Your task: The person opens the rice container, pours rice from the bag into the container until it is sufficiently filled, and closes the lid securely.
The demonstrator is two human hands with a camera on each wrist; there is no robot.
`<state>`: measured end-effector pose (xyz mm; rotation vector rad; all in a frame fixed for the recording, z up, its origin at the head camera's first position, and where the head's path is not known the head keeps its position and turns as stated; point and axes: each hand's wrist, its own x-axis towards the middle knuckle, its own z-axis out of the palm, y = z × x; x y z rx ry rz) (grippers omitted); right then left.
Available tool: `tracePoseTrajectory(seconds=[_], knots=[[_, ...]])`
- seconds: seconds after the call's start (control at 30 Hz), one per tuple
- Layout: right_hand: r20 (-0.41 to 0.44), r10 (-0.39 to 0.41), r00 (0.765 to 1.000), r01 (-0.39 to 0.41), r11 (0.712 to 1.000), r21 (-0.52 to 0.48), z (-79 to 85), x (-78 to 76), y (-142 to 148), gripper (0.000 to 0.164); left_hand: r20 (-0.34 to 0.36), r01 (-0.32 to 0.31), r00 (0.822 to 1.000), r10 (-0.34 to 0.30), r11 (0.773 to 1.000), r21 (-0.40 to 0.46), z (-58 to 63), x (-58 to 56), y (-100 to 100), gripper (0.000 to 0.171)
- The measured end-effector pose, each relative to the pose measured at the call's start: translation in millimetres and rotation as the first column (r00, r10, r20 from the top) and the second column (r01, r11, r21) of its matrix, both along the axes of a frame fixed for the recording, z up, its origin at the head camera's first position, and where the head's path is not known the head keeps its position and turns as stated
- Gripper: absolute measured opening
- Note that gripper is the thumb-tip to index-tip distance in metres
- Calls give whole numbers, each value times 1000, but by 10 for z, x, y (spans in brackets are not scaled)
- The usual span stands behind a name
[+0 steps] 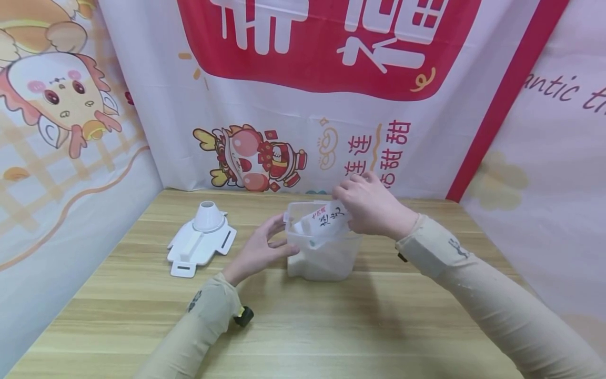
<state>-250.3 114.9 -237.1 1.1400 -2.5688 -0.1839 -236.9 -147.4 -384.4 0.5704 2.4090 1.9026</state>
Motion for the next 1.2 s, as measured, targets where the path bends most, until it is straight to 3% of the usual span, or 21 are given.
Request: tracePoseTrajectory(seconds=[0.47, 0.9, 1.2], knots=[[29, 1, 1000, -2, 1000, 4, 14, 9, -20, 48, -3, -1, 1000, 1, 1000, 1, -1, 18, 4, 85], [-141, 99, 985, -89, 993, 81, 70, 15, -51, 35, 20, 13, 1000, -13, 1000, 13, 22, -10, 7, 86], [-142, 131, 981, -118, 988, 96, 35, 10, -31, 37, 26, 11, 1000, -11, 1000, 13, 16, 5, 11, 87]])
